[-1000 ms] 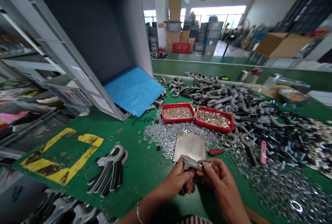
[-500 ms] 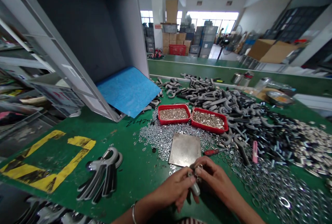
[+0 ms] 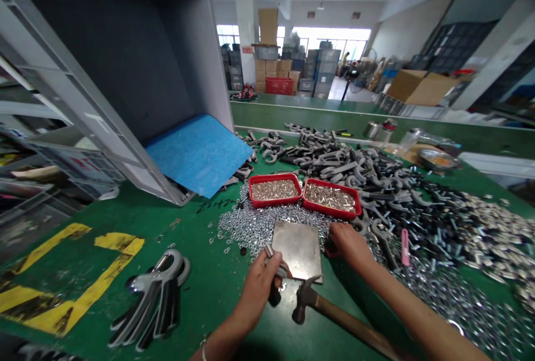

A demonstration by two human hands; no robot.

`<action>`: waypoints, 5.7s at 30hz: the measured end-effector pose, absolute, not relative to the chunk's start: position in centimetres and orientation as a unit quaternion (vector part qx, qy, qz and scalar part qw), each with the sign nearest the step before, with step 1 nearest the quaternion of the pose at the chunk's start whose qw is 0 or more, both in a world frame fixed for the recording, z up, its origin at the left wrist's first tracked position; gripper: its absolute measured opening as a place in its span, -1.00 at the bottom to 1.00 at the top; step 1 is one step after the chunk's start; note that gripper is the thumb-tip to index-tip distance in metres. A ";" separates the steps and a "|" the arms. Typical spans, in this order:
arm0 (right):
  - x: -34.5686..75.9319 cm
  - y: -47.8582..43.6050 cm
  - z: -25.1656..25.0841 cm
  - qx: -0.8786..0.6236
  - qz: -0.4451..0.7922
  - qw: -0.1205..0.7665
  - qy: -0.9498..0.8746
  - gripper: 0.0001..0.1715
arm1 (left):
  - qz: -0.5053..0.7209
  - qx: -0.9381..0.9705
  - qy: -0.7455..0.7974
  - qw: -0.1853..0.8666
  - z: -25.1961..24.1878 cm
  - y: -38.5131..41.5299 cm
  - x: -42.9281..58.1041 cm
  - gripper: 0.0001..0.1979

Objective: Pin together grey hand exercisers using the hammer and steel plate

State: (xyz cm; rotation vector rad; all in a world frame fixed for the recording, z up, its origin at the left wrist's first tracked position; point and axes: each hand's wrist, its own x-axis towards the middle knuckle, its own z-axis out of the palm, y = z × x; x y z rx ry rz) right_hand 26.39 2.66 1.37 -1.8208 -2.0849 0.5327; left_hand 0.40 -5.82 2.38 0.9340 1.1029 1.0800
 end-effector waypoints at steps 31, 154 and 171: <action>25.0 -5.9 3.0 -0.469 0.215 0.206 -0.832 -0.51 | 0.440 0.531 0.523 0.501 3.6 -4.0 3.5 -0.63; 20.5 -7.3 4.6 -0.483 0.545 0.289 -0.622 -0.38 | 0.387 0.690 0.420 0.445 5.0 -4.9 2.0 -0.76; 21.0 -7.9 4.5 -0.494 0.491 0.327 -0.639 -0.42 | 0.444 0.655 0.467 0.396 3.1 -6.9 4.0 -0.80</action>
